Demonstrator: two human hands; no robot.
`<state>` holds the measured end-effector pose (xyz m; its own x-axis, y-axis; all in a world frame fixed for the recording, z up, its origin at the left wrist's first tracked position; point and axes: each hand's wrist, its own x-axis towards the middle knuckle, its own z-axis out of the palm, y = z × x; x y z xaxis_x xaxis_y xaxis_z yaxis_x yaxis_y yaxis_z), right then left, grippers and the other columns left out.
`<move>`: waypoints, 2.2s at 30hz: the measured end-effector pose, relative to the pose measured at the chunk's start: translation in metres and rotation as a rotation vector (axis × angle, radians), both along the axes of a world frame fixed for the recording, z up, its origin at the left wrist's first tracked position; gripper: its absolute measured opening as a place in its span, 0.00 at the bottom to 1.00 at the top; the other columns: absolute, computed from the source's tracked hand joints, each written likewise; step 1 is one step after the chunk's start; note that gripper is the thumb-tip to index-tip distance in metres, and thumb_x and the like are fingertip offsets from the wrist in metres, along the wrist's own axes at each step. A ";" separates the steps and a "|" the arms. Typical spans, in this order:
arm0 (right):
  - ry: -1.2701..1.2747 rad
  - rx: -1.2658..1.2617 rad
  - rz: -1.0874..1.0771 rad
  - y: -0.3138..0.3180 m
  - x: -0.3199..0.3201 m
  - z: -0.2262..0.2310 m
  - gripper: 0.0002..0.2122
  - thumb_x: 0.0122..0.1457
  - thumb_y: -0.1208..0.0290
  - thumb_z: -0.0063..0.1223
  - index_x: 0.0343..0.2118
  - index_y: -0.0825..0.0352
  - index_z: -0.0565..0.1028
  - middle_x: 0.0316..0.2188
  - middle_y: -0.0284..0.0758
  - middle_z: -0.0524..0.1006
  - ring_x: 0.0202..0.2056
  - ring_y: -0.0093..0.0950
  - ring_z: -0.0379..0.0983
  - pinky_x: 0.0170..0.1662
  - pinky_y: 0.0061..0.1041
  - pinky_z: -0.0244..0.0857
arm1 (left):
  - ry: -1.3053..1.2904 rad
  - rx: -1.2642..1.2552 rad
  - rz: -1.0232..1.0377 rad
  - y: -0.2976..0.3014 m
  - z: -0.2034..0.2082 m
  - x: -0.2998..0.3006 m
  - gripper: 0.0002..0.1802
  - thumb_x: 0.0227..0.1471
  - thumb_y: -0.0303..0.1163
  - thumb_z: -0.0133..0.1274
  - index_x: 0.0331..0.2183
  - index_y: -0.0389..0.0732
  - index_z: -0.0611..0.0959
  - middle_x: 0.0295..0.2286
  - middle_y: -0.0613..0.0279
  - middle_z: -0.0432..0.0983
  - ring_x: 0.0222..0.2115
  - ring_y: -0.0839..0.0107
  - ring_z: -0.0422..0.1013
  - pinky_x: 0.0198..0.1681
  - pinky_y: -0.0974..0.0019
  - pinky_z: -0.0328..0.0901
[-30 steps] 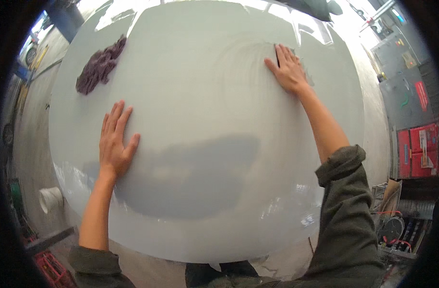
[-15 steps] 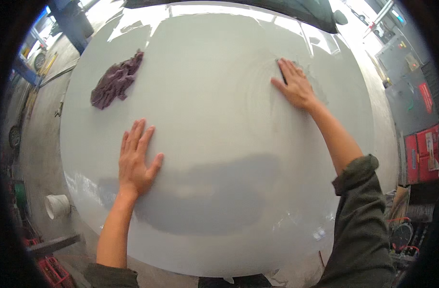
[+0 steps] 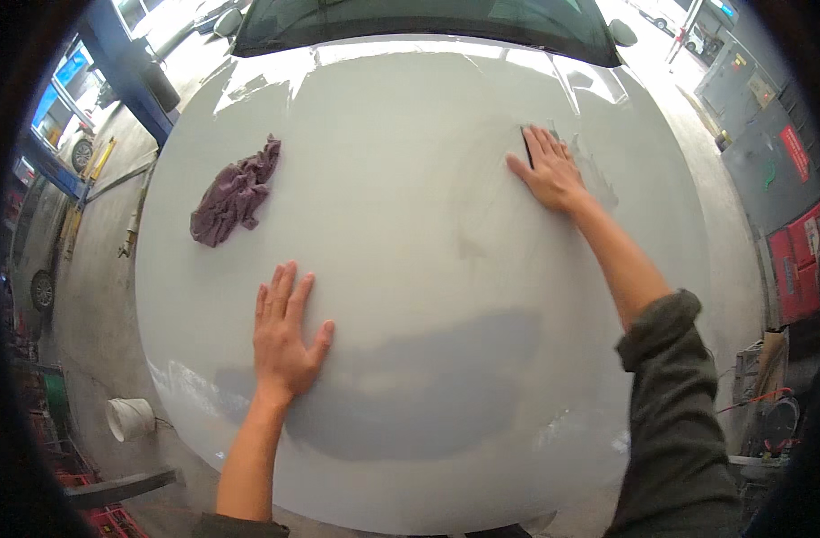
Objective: The person repeatedly wipes the hood of a white car with a purple cloth and a black sponge, occasionally dipping the sponge into a bucket of water. The hood surface becomes progressively wetter as the person continues the cleaning motion across the entire hood area.
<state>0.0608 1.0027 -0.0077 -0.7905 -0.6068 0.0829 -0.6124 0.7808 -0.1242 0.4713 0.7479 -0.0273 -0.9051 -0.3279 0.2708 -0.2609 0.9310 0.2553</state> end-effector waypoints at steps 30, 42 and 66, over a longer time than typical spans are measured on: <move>0.147 -0.223 0.304 0.090 0.213 -0.033 0.26 0.66 0.66 0.47 0.66 0.71 0.65 0.70 0.44 0.61 0.72 0.39 0.53 0.73 0.43 0.46 | -0.032 0.010 0.061 -0.003 0.004 0.015 0.37 0.57 0.45 0.53 0.65 0.42 0.70 0.69 0.55 0.57 0.71 0.57 0.50 0.74 0.50 0.41; -0.245 -0.721 -0.185 0.159 0.191 0.051 0.28 0.51 0.81 0.52 0.59 0.66 0.74 0.34 0.43 0.85 0.32 0.30 0.82 0.40 0.30 0.75 | -0.007 0.004 0.056 0.000 -0.002 0.014 0.36 0.58 0.46 0.52 0.65 0.43 0.70 0.69 0.54 0.56 0.71 0.58 0.49 0.74 0.51 0.40; -0.236 -0.411 -0.389 0.183 0.098 0.015 0.33 0.49 0.49 0.72 0.55 0.65 0.78 0.44 0.38 0.84 0.45 0.35 0.82 0.50 0.35 0.74 | 0.008 -0.010 0.055 -0.004 -0.006 0.013 0.37 0.57 0.45 0.53 0.65 0.43 0.70 0.68 0.54 0.57 0.71 0.59 0.49 0.74 0.51 0.41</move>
<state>0.1592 1.1852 0.0075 -0.9733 -0.2252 0.0441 -0.2108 0.8011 -0.5602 0.4842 0.7441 -0.0337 -0.8833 -0.3745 0.2819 -0.3099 0.9178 0.2482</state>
